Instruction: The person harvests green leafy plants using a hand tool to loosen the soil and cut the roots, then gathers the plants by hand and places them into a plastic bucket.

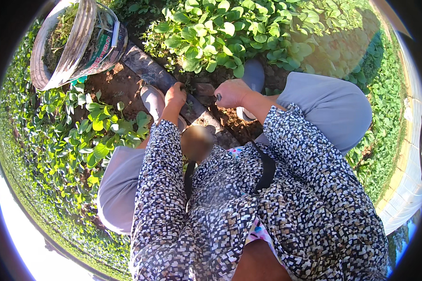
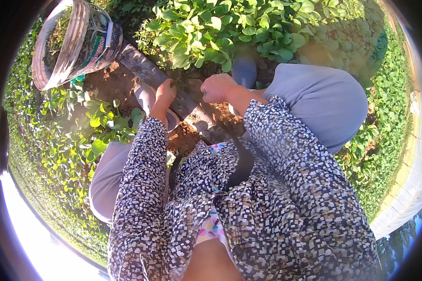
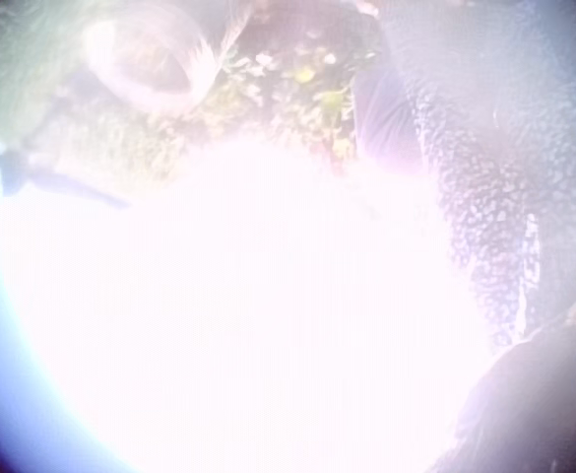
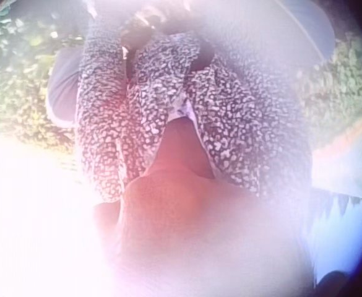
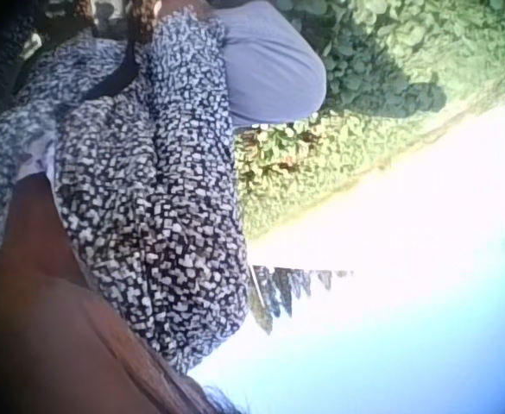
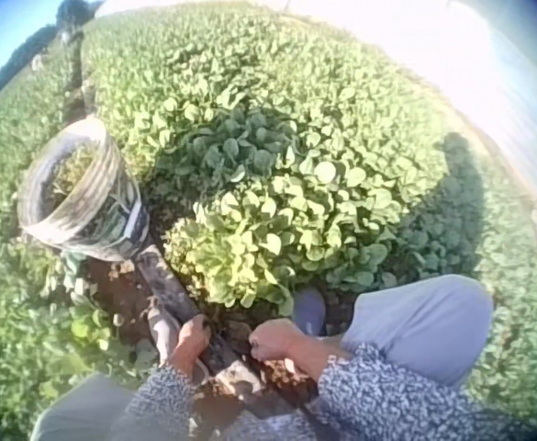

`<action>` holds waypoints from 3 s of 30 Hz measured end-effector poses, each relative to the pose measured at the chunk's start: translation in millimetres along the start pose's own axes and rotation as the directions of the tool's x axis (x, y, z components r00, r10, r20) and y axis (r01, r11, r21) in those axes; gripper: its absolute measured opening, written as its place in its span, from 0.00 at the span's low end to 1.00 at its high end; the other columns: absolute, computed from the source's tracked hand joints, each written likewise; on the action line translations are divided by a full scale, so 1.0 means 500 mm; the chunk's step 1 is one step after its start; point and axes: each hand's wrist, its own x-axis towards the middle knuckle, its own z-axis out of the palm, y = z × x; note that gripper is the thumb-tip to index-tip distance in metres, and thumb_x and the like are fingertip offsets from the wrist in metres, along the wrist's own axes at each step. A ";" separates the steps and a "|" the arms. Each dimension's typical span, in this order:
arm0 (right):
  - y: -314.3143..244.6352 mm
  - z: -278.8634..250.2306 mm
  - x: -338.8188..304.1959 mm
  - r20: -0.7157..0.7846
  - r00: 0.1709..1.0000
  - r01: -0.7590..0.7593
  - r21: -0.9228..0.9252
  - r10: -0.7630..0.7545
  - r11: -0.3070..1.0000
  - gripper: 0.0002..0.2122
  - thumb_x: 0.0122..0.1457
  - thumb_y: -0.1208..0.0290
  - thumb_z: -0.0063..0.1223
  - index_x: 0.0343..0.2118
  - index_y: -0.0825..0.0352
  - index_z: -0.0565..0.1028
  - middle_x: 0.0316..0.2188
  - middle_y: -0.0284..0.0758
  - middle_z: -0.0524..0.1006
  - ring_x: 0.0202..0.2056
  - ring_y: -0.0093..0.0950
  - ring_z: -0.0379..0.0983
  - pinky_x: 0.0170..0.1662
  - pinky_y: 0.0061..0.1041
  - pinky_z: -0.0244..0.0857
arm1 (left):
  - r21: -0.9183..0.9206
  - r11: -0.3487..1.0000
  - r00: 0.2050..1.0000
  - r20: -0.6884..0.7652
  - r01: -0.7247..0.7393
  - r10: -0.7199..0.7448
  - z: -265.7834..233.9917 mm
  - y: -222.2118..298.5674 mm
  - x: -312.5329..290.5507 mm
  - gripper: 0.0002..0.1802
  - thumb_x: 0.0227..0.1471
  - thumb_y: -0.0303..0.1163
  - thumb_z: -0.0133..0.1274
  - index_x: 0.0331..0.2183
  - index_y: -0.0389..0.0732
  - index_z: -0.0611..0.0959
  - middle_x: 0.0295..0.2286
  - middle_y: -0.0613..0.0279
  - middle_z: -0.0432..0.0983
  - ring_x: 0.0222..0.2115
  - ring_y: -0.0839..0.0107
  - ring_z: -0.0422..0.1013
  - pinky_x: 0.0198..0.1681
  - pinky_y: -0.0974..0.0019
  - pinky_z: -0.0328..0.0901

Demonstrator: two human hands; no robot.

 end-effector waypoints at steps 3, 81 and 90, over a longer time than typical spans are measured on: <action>-0.002 0.006 -0.003 0.035 0.996 -0.088 0.103 0.085 0.991 0.11 0.44 0.60 0.51 0.28 0.56 0.81 0.31 0.38 0.80 0.37 0.40 0.76 0.40 0.38 0.69 | 0.022 0.993 0.993 -0.011 0.120 -0.120 0.043 0.047 -0.027 0.23 0.47 0.38 0.56 0.47 0.45 0.76 0.40 0.52 0.76 0.46 0.53 0.71 0.49 0.56 0.64; -0.116 -0.057 0.038 -0.289 0.932 -0.194 0.109 0.218 0.975 0.10 0.49 0.61 0.49 0.24 0.61 0.78 0.26 0.40 0.77 0.31 0.41 0.75 0.35 0.38 0.69 | 0.071 0.971 0.973 0.049 -0.229 0.226 -0.120 0.045 0.114 0.19 0.49 0.34 0.57 0.44 0.43 0.76 0.49 0.57 0.66 0.47 0.55 0.69 0.47 0.56 0.67; -0.086 -0.108 -0.045 -0.459 0.870 -0.134 0.130 0.179 0.982 0.08 0.48 0.64 0.53 0.18 0.61 0.74 0.20 0.34 0.71 0.24 0.37 0.71 0.27 0.34 0.66 | -0.932 0.258 0.967 0.252 0.255 -0.044 -0.132 -0.058 0.122 0.25 0.53 0.31 0.55 0.52 0.37 0.71 0.29 0.61 0.76 0.22 0.77 0.68 0.25 0.75 0.62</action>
